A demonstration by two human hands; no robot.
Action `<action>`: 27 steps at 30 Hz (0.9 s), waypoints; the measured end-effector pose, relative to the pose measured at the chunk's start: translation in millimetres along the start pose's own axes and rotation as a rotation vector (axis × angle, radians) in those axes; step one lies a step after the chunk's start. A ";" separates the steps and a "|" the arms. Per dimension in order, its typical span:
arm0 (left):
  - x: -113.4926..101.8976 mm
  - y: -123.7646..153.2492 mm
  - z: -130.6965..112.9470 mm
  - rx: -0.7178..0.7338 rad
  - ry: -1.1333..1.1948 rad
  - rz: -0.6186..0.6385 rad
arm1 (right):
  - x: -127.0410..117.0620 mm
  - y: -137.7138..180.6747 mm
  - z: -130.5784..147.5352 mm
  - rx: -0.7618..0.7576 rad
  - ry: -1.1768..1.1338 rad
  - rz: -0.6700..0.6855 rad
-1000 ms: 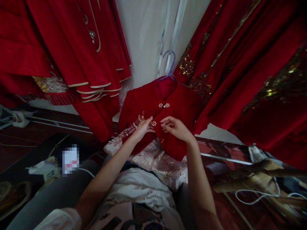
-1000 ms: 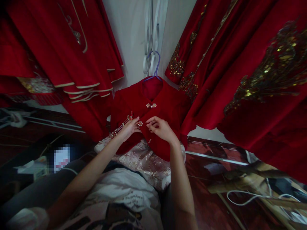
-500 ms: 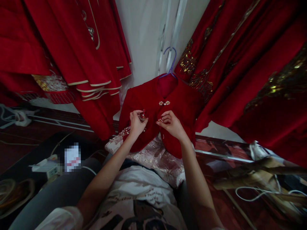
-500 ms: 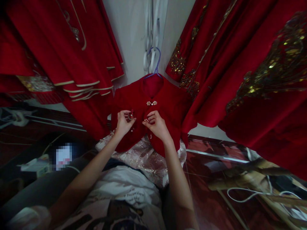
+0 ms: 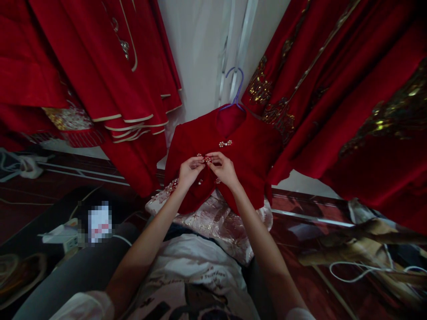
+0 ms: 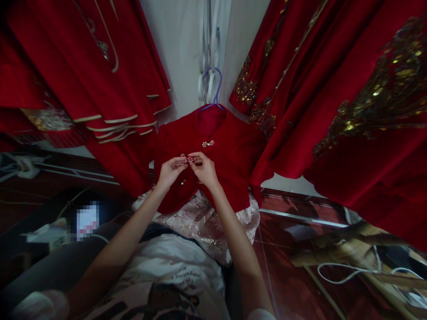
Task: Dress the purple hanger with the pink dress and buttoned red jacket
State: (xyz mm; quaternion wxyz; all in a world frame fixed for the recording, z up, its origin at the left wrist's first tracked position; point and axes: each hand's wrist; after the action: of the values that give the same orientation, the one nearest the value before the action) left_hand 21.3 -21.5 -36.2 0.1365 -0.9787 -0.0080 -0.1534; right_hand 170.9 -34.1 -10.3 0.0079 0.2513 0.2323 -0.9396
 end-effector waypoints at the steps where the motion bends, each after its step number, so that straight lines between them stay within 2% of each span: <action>1: -0.3 0.1 -0.2 -0.006 0.014 -0.001 | 2.8 -1.7 0.6 0.002 0.017 -0.010; 9: -3.3 -1.4 -0.3 0.016 -0.019 -0.034 | 4.6 -0.3 5.0 -0.048 0.160 -0.039; 19: -6.7 -0.7 -5.8 0.056 -0.117 -0.023 | 8.0 0.7 6.4 -0.028 0.132 -0.095; 27: -8.8 -4.7 -8.1 0.016 -0.067 0.018 | 4.7 -1.5 6.1 -0.046 0.245 -0.052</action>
State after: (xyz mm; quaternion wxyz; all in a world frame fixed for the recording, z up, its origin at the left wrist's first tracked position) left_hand 10.2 -18.9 -30.2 0.1453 -0.9822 -0.0047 -0.1192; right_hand 163.7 -35.0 -7.2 -0.0391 0.3581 0.2594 -0.8961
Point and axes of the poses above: each hand's wrist, its own y-axis away from the middle knuckle, its own x-axis out of the palm, z = x × y, and after that the axes turned 11 degrees about y, right-handed
